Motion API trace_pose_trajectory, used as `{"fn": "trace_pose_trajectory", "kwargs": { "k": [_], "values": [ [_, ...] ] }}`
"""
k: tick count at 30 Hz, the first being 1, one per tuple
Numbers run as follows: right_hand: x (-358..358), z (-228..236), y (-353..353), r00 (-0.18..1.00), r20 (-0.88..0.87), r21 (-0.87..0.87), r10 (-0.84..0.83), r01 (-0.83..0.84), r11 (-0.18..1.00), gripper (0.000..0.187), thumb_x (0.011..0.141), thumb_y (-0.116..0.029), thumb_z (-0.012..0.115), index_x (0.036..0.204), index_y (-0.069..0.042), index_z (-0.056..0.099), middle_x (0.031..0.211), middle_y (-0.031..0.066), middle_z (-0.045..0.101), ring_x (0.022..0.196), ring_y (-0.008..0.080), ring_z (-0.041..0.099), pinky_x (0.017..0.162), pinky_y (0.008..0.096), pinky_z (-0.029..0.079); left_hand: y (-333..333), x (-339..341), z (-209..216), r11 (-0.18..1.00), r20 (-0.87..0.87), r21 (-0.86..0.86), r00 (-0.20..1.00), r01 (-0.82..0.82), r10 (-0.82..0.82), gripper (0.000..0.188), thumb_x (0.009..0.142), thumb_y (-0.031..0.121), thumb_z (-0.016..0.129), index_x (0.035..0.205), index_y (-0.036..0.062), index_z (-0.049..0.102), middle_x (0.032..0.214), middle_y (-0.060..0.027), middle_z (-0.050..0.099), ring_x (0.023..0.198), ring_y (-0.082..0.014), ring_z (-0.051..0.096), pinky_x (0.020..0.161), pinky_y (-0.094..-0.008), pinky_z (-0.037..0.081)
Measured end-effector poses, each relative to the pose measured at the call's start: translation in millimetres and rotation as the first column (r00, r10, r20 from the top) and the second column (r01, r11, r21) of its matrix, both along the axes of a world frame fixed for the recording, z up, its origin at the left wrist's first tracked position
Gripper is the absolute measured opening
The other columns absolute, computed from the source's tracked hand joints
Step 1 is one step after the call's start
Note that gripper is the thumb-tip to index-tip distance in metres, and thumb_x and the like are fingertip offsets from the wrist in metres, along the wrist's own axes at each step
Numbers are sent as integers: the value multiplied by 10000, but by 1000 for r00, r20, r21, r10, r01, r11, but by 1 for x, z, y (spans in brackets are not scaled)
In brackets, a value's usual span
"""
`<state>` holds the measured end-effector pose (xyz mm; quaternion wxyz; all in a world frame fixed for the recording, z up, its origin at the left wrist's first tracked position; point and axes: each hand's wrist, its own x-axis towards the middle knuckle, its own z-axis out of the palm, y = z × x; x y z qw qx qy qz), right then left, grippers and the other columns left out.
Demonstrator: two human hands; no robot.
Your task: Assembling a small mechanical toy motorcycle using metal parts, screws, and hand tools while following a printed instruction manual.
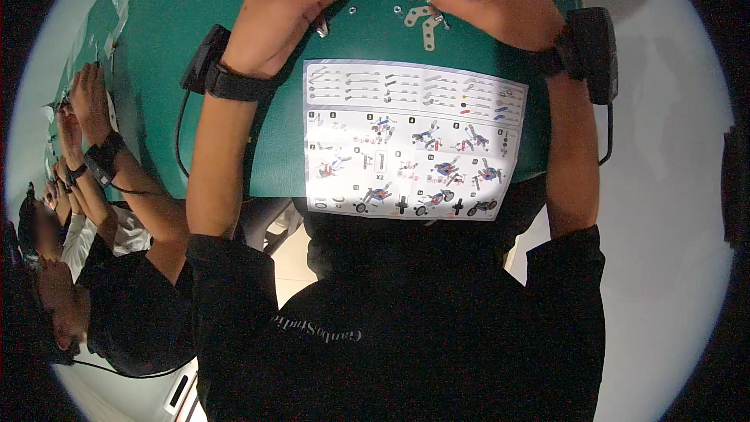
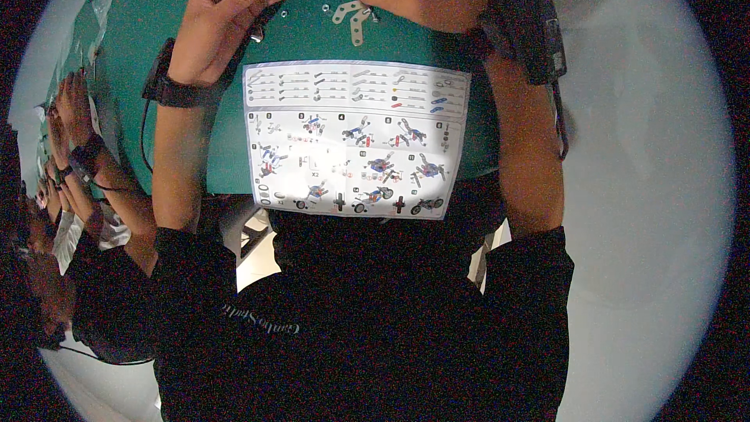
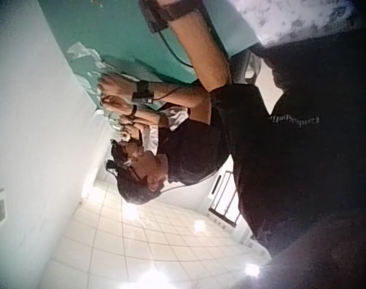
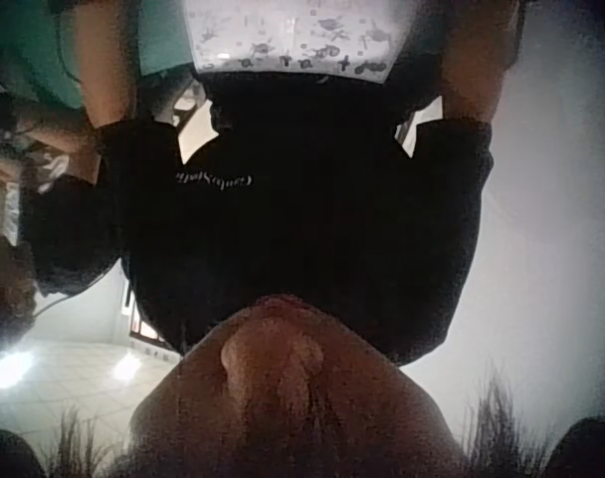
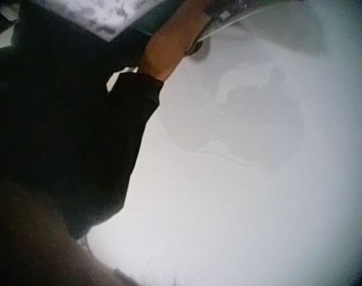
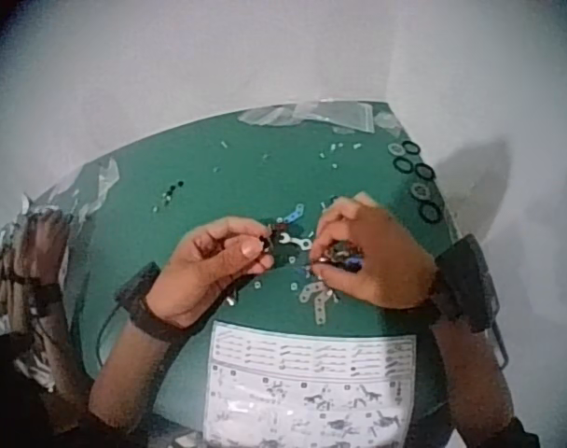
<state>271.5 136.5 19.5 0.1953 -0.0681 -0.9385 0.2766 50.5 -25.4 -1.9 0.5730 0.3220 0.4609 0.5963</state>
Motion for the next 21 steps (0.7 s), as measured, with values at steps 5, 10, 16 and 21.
{"fn": "trace_pose_trajectory", "kwargs": {
  "k": [5,10,16,21],
  "values": [
    [1,-1,2,1000,2,-6,15,-15,1000,171,806,-147,814,922,-76,711,1018,115,625,947,291,569,859,403,428,2,6,4,998,19,28,999,-51,51,252,1036,132,627,1257,13,649,1039,-81,728,942,-139,705,851,-248,575],
    [4,-8,3,997,-46,25,68,-67,997,181,816,-135,813,934,-79,687,1018,96,597,952,275,558,883,389,410,1,-2,1,1000,-14,28,1000,-10,10,227,1037,124,626,1227,7,665,1036,-85,730,932,-139,704,843,-247,572],
    [5,-9,0,997,-70,8,45,-45,999,186,823,-130,810,949,-85,682,1025,93,594,963,266,554,891,376,406,1,-1,-1,1000,-103,24,995,-10,13,172,1031,116,634,1154,4,679,1029,-90,732,927,-149,706,838,-254,569],
    [0,-19,-3,993,-117,12,2,0,1000,180,827,-130,805,955,-88,685,1010,90,595,964,261,556,886,375,408,-1,-1,1,1000,-152,6,988,-23,24,144,1020,106,651,1117,7,686,1021,-86,732,924,-147,703,838,-257,564]
  ]
}}
